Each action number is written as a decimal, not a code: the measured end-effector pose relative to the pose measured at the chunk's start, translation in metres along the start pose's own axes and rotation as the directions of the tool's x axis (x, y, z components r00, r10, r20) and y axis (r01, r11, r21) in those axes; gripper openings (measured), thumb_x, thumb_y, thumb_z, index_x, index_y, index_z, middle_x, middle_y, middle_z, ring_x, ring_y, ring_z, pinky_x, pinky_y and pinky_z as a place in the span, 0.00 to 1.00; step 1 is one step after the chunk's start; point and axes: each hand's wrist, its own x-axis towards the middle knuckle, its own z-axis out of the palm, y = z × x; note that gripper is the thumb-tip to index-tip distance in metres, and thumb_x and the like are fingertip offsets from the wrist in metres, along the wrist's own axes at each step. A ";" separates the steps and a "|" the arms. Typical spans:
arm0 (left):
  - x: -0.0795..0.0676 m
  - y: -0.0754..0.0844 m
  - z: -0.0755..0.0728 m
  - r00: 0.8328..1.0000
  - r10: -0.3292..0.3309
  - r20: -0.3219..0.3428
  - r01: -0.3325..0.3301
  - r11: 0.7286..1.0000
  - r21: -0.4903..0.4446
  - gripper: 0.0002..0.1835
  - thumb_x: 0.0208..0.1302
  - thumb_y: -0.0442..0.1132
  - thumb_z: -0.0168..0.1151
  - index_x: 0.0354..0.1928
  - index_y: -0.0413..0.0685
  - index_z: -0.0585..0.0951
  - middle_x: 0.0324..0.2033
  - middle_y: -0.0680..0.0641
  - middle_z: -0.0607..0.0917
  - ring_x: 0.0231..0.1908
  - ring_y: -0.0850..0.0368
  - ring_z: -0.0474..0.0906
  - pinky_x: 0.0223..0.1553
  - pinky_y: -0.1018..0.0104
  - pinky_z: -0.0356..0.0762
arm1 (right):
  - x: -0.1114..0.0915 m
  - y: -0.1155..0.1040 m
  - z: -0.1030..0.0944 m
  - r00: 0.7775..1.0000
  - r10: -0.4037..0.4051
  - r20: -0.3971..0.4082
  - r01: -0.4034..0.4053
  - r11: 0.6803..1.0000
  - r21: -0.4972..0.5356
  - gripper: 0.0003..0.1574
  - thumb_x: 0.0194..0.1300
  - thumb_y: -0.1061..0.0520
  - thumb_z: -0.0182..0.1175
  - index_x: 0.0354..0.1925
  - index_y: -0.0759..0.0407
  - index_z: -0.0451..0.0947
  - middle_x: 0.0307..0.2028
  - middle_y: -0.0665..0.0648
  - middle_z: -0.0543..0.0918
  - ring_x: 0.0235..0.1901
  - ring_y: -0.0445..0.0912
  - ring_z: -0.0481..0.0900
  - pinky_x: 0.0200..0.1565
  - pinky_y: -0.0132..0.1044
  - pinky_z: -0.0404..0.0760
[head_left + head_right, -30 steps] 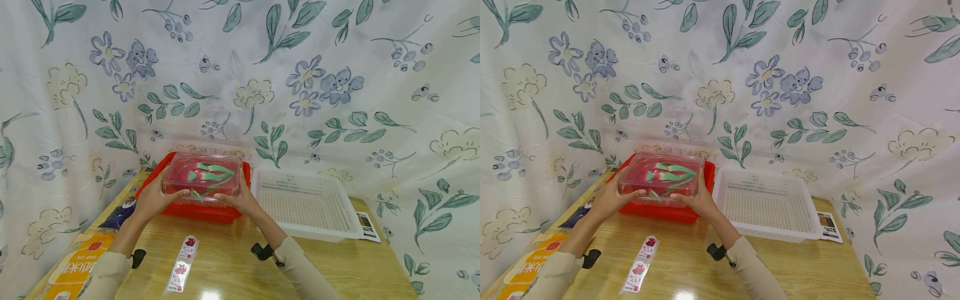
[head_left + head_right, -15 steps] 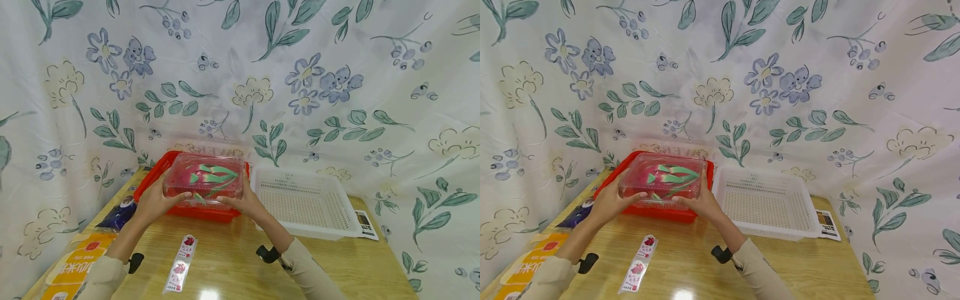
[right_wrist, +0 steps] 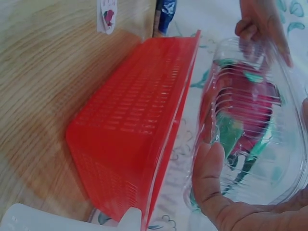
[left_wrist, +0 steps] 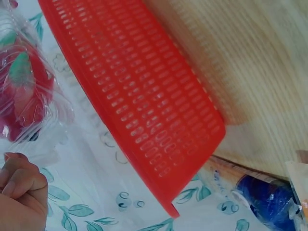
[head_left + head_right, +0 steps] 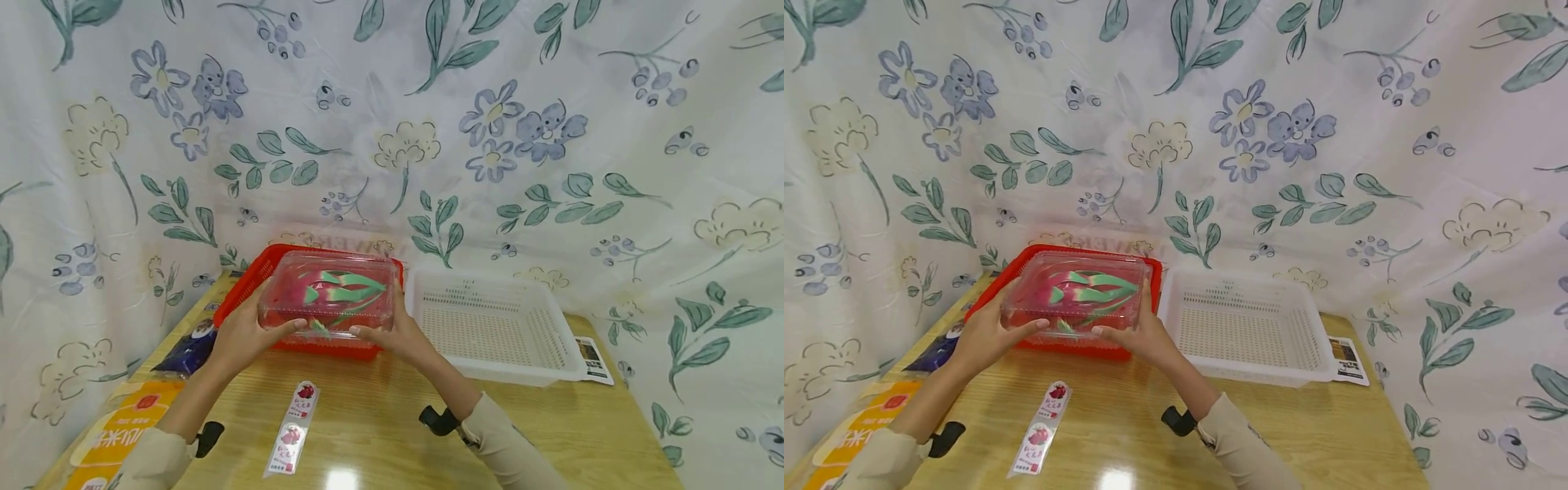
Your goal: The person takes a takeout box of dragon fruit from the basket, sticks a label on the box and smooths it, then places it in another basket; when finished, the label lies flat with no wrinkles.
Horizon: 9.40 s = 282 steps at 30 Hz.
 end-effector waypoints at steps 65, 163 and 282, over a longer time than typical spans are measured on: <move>-0.070 0.038 0.002 0.999 -0.028 0.030 0.027 0.999 0.034 0.54 0.51 0.63 0.73 0.77 0.64 0.55 0.39 0.40 0.80 0.27 0.54 0.71 0.25 0.60 0.70 | -0.094 0.001 -0.009 0.988 -0.086 0.130 0.064 0.984 0.166 0.71 0.63 0.43 0.67 0.73 0.23 0.18 0.79 0.61 0.40 0.73 0.67 0.54 0.58 0.63 0.74; -0.114 0.040 0.071 0.857 -0.294 0.423 0.238 0.954 0.180 0.66 0.43 0.73 0.71 0.77 0.45 0.53 0.62 0.36 0.76 0.52 0.40 0.80 0.51 0.35 0.77 | -0.168 0.074 -0.014 0.974 0.102 0.205 -0.170 0.920 0.352 0.74 0.66 0.52 0.66 0.74 0.36 0.12 0.74 0.72 0.53 0.62 0.58 0.74 0.63 0.55 0.74; -0.110 -0.035 0.064 0.903 -0.393 0.175 0.347 0.906 0.243 0.25 0.41 0.51 0.81 0.37 0.46 0.81 0.33 0.50 0.81 0.33 0.55 0.78 0.31 0.59 0.73 | -0.173 0.124 -0.016 0.966 0.150 0.213 -0.216 0.917 0.336 0.73 0.67 0.56 0.65 0.75 0.46 0.12 0.63 0.84 0.62 0.51 0.57 0.82 0.48 0.38 0.84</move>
